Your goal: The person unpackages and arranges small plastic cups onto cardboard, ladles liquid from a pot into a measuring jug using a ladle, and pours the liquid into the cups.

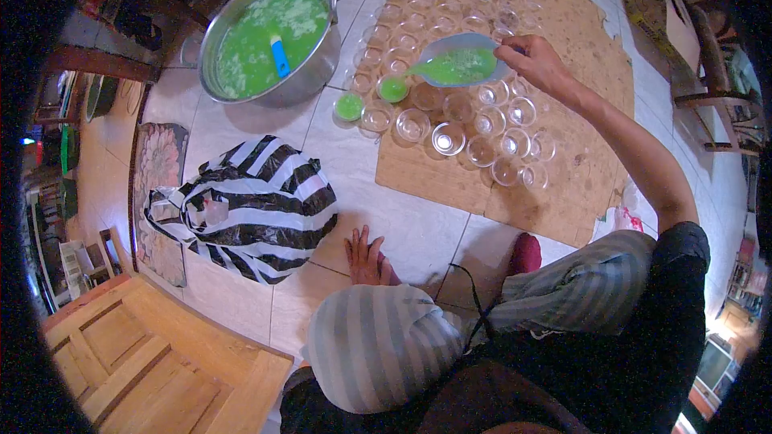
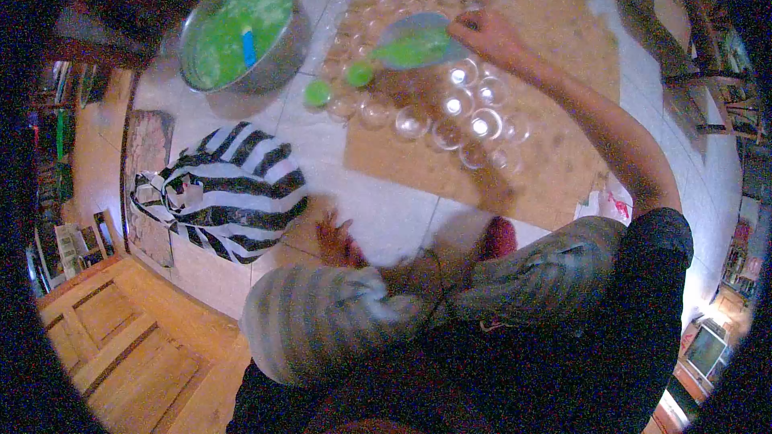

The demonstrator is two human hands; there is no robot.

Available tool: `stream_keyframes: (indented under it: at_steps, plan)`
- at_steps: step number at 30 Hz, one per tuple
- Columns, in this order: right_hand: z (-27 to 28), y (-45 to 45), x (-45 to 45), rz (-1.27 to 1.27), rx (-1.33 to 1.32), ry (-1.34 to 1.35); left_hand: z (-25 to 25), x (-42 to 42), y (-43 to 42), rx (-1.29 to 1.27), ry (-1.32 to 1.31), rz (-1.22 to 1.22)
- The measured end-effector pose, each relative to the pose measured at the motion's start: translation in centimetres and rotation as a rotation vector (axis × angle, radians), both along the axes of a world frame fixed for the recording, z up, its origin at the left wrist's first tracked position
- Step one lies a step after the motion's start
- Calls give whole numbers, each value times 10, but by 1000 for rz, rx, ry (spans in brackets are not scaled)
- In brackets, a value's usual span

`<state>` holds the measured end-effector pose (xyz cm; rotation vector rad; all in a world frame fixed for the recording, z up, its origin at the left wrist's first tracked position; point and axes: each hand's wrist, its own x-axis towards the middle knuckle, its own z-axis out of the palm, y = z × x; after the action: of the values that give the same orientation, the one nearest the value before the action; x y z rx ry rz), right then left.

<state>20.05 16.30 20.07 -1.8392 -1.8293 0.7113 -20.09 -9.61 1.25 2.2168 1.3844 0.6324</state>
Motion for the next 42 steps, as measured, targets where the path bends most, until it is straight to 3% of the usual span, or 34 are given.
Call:
stream_keyframes:
  at_steps: [10, 22, 31, 34, 37, 42]
  plan:
    - [4, -2, -4, 0, 19, -18, -18, -7, -5, 19, -1, -26]
    - [2, 0, -3, -2, -36, -5, -3, -3, -1, -14, -16, -14]
    - [-12, 12, 4, -71, -176, 511, 12, 0, 5, 5, -37, -8]
    - [-5, 18, -3, -26, -152, 475, 31, 5, 7, -47, -157, 45]
    - [0, 22, -23, -83, -151, 488, 13, -5, 7, -90, -95, -39]
    - [-12, 41, -33, -7, -145, 287, 0, -8, -2, -61, -55, -12]
